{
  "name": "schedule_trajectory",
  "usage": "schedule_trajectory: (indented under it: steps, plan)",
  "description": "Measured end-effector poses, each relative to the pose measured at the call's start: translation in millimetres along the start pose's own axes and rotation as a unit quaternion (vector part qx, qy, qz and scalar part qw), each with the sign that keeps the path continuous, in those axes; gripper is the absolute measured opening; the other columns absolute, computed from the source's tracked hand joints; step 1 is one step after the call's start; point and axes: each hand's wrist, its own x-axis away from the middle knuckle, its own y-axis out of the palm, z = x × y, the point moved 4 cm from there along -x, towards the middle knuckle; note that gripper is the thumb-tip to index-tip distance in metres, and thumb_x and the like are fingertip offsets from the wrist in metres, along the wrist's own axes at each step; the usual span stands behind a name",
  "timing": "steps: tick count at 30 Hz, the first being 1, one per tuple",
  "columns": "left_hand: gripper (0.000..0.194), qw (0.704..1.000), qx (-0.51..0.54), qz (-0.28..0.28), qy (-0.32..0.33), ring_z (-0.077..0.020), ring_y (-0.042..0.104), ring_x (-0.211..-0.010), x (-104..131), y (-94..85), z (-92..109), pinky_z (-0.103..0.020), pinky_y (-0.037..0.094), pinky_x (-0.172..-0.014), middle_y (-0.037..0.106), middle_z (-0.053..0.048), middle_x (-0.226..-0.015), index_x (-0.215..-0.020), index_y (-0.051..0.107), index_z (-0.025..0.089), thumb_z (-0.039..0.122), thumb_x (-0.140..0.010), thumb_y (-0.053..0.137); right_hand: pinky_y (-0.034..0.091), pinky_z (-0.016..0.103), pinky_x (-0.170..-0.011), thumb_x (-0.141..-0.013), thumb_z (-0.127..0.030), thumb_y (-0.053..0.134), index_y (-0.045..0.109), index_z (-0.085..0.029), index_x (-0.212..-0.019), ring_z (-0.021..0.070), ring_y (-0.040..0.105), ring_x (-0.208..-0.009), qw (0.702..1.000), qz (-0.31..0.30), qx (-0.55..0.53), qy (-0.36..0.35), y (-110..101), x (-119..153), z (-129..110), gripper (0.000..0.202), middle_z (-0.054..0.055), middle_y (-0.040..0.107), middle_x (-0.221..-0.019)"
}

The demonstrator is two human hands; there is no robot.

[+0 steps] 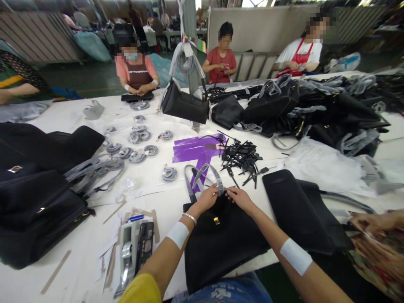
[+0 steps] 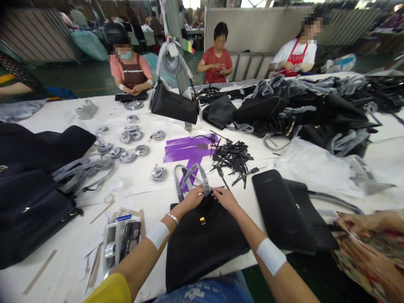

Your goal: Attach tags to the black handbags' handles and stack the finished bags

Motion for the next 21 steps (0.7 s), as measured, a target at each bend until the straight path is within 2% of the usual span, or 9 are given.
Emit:
schedule_trajectory:
  steps: [2, 5, 10, 14, 18, 21]
  plan:
    - [0.022, 0.996, -0.083, -0.003, -0.036, -0.0230, 0.061, -0.097, 3, -1.2, -5, -0.035, 0.046, -0.090, 0.070, -0.007, -0.097, -0.086, 0.073, 0.023, 0.018, -0.083, 0.051, 0.050, 0.027, -0.058, -0.079, -0.038, 0.055, 0.073, -0.022, -0.096, 0.0189, 0.064, -0.078, 0.999, 0.004, 0.014, -0.031, -3, 2, 0, 0.030, 0.004, 0.071, -0.090]
    - [0.020, 0.986, -0.151, 0.036, -0.060, -0.0251, 0.060, -0.093, 12, -11.2, -10, -0.036, 0.044, -0.086, 0.070, -0.009, -0.087, -0.087, 0.073, 0.023, 0.026, -0.086, 0.053, 0.053, 0.030, -0.063, -0.076, -0.037, 0.058, 0.074, -0.025, -0.094, 0.0212, 0.065, -0.084, 0.996, 0.026, 0.061, -0.057, -6, 6, 2, 0.027, 0.004, 0.071, -0.098]
    - [0.018, 0.962, -0.251, 0.086, -0.058, -0.0241, 0.058, -0.085, 31, -33.9, -10, -0.034, 0.044, -0.077, 0.070, -0.007, -0.079, -0.083, 0.074, 0.024, 0.032, -0.085, 0.059, 0.055, 0.032, -0.065, -0.077, -0.039, 0.059, 0.070, -0.022, -0.093, 0.0195, 0.067, -0.072, 0.996, 0.086, 0.015, -0.030, -6, 17, 7, 0.027, 0.004, 0.071, -0.089]
    - [0.016, 0.962, -0.225, 0.149, -0.047, -0.0222, 0.058, -0.086, 41, -47.6, -5, -0.035, 0.044, -0.079, 0.072, -0.004, -0.088, -0.090, 0.073, 0.024, 0.033, -0.085, 0.060, 0.056, 0.034, -0.072, -0.075, -0.042, 0.063, 0.065, -0.020, -0.098, 0.0199, 0.067, -0.078, 0.986, 0.152, -0.057, -0.040, -6, 29, -1, 0.032, 0.005, 0.070, -0.097]
    - [0.015, 0.964, -0.141, 0.222, -0.029, -0.0221, 0.058, -0.091, 46, -49.8, 4, -0.038, 0.044, -0.085, 0.071, -0.005, -0.089, -0.086, 0.072, 0.021, 0.033, -0.082, 0.064, 0.048, 0.039, -0.093, -0.076, -0.043, 0.064, 0.064, -0.021, -0.106, 0.0227, 0.063, -0.098, 0.983, 0.145, -0.070, -0.083, -2, 36, -20, 0.037, 0.006, 0.068, -0.109]
    - [0.016, 0.969, -0.062, 0.237, 0.000, -0.0204, 0.060, -0.089, 46, -44.0, 14, -0.036, 0.046, -0.085, 0.070, -0.005, -0.087, -0.088, 0.071, 0.020, 0.032, -0.084, 0.062, 0.038, 0.041, -0.104, -0.077, -0.040, 0.064, 0.064, -0.022, -0.108, 0.0233, 0.057, -0.113, 0.981, 0.130, -0.080, -0.118, 1, 36, -32, 0.036, 0.006, 0.065, -0.118]
